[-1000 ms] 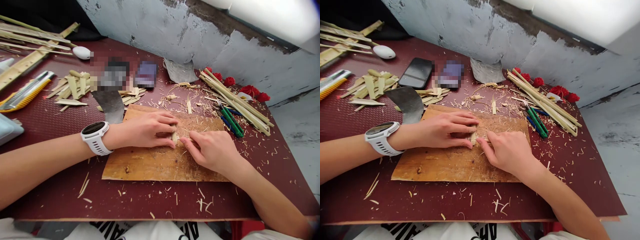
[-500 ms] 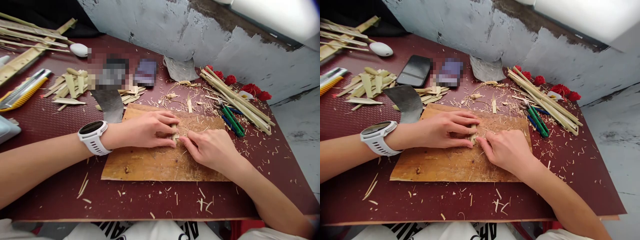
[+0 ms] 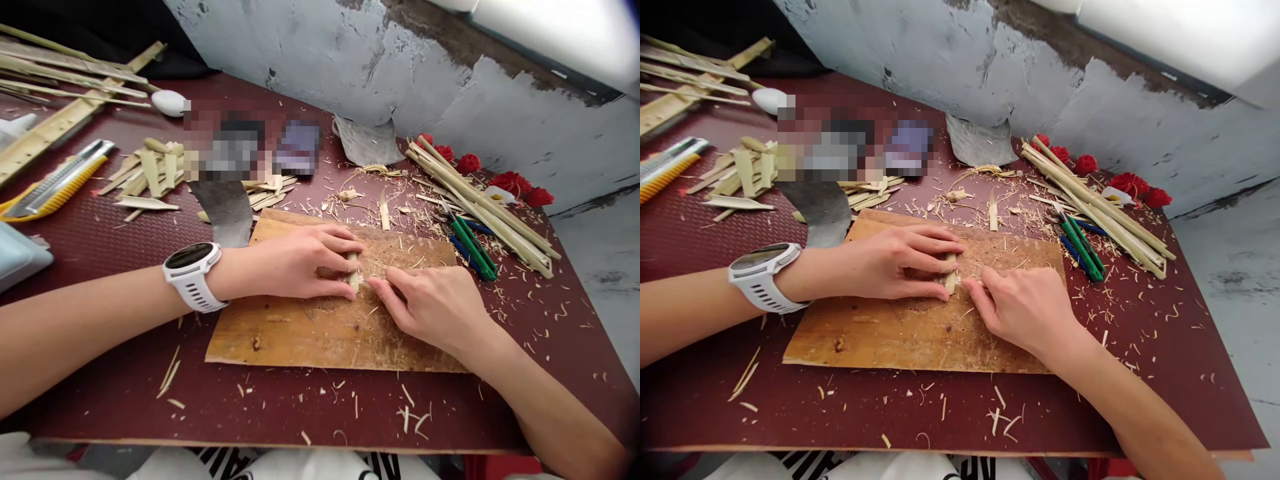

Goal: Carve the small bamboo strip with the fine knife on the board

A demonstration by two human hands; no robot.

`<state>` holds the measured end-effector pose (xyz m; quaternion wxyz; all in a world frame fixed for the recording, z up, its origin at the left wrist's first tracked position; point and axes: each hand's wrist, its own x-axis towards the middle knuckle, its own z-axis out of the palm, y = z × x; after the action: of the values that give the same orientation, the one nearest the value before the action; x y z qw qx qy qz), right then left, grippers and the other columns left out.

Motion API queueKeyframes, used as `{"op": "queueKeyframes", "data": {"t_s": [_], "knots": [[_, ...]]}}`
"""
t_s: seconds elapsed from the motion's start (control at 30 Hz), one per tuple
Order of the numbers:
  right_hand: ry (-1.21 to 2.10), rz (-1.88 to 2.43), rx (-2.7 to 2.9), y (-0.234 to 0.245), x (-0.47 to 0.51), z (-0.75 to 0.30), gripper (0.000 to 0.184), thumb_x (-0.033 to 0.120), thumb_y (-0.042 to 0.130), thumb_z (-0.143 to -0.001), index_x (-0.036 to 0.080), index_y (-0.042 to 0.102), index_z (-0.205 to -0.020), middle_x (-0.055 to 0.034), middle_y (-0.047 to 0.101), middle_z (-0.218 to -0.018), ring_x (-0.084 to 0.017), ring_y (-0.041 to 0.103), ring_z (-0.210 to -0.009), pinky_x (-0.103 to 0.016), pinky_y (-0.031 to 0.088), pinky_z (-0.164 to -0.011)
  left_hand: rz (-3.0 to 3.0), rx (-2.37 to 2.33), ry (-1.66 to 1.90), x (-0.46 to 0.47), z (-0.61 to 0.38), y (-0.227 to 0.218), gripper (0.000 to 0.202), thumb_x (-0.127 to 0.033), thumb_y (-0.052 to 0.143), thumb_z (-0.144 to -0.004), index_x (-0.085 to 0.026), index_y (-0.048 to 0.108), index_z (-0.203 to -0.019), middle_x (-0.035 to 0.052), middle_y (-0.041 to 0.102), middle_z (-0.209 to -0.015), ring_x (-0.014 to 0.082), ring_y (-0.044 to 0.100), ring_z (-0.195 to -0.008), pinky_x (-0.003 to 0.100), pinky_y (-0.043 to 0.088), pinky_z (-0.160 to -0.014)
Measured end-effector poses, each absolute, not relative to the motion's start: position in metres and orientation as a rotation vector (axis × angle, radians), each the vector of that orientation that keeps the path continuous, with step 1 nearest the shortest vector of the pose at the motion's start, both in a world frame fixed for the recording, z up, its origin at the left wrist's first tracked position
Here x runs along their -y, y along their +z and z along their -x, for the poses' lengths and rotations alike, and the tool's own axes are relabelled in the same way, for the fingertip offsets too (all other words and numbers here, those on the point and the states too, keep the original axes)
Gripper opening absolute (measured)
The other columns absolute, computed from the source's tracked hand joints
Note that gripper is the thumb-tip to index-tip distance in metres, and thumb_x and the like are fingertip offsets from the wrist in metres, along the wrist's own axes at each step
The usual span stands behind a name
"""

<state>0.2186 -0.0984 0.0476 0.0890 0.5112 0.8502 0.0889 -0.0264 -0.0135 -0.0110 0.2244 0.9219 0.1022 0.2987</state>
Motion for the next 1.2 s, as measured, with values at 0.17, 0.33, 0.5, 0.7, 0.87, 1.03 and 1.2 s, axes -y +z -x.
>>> {"op": "queueKeyframes", "data": {"t_s": [0.17,0.33,0.5,0.7,0.87,1.03,1.2], "knots": [[0.214,-1.506,-2.587,0.044,0.096,-0.217,0.058,0.053,0.034,-0.111,0.021,0.066,-0.076,-0.0033,0.073,-0.062,-0.015,0.056,-0.049,-0.031,0.012,-0.057,-2.547,-0.287,0.818,0.013,0.027,-0.011,0.027,-0.041,0.073,-0.100,-0.020,0.080,-0.115,0.0149,0.076,-0.131,0.0309,0.067,-0.132,0.051,0.056,-0.116],[0.216,-1.520,-2.565,0.043,0.095,-0.216,0.059,0.054,0.033,-0.111,0.020,0.067,-0.076,-0.0038,0.073,-0.063,-0.014,0.054,-0.048,-0.032,0.010,-0.058,-2.550,-0.284,0.818,0.013,0.026,-0.011,0.026,-0.042,0.073,-0.100,-0.022,0.080,-0.116,0.0145,0.076,-0.132,0.0310,0.068,-0.131,0.053,0.055,-0.117],[0.267,-1.480,-2.563,0.047,0.097,-0.213,0.058,0.052,0.032,-0.112,0.021,0.066,-0.077,-0.0034,0.072,-0.061,-0.016,0.057,-0.047,-0.032,0.011,-0.056,-2.551,-0.281,0.793,0.013,0.026,-0.010,0.025,-0.040,0.072,-0.101,-0.021,0.080,-0.117,0.0143,0.076,-0.132,0.0311,0.067,-0.133,0.052,0.053,-0.119],[0.318,-1.458,-2.509,0.052,0.099,-0.208,0.058,0.049,0.030,-0.112,0.022,0.064,-0.074,-0.0047,0.065,-0.053,-0.018,0.057,-0.045,-0.031,0.012,-0.055,-2.554,-0.291,0.777,0.014,0.027,-0.009,0.025,-0.038,0.073,-0.100,-0.022,0.079,-0.120,0.0142,0.076,-0.133,0.0299,0.066,-0.135,0.052,0.052,-0.121],[0.336,-1.443,-2.507,0.054,0.102,-0.207,0.057,0.046,0.031,-0.112,0.022,0.062,-0.071,-0.0039,0.060,-0.048,-0.018,0.053,-0.042,-0.031,0.012,-0.053,-2.559,-0.303,0.765,0.014,0.027,-0.009,0.027,-0.039,0.071,-0.102,-0.020,0.079,-0.119,0.0148,0.075,-0.134,0.0303,0.065,-0.136,0.051,0.052,-0.120],[0.331,-1.441,-2.515,0.054,0.103,-0.207,0.057,0.047,0.031,-0.112,0.021,0.061,-0.071,-0.0031,0.060,-0.049,-0.016,0.049,-0.041,-0.031,0.010,-0.054,-2.554,-0.294,0.790,0.015,0.027,-0.005,0.024,-0.039,0.071,-0.102,-0.021,0.080,-0.115,0.0142,0.077,-0.131,0.0294,0.069,-0.131,0.052,0.053,-0.120],[0.354,-1.430,-2.520,0.051,0.101,-0.212,0.057,0.048,0.033,-0.112,0.021,0.060,-0.070,-0.0030,0.059,-0.049,-0.016,0.048,-0.041,-0.031,0.009,-0.056,-2.543,-0.319,0.787,0.017,0.026,-0.001,0.023,-0.039,0.071,-0.101,-0.022,0.082,-0.111,0.0131,0.078,-0.129,0.0294,0.070,-0.129,0.052,0.056,-0.117]]}}
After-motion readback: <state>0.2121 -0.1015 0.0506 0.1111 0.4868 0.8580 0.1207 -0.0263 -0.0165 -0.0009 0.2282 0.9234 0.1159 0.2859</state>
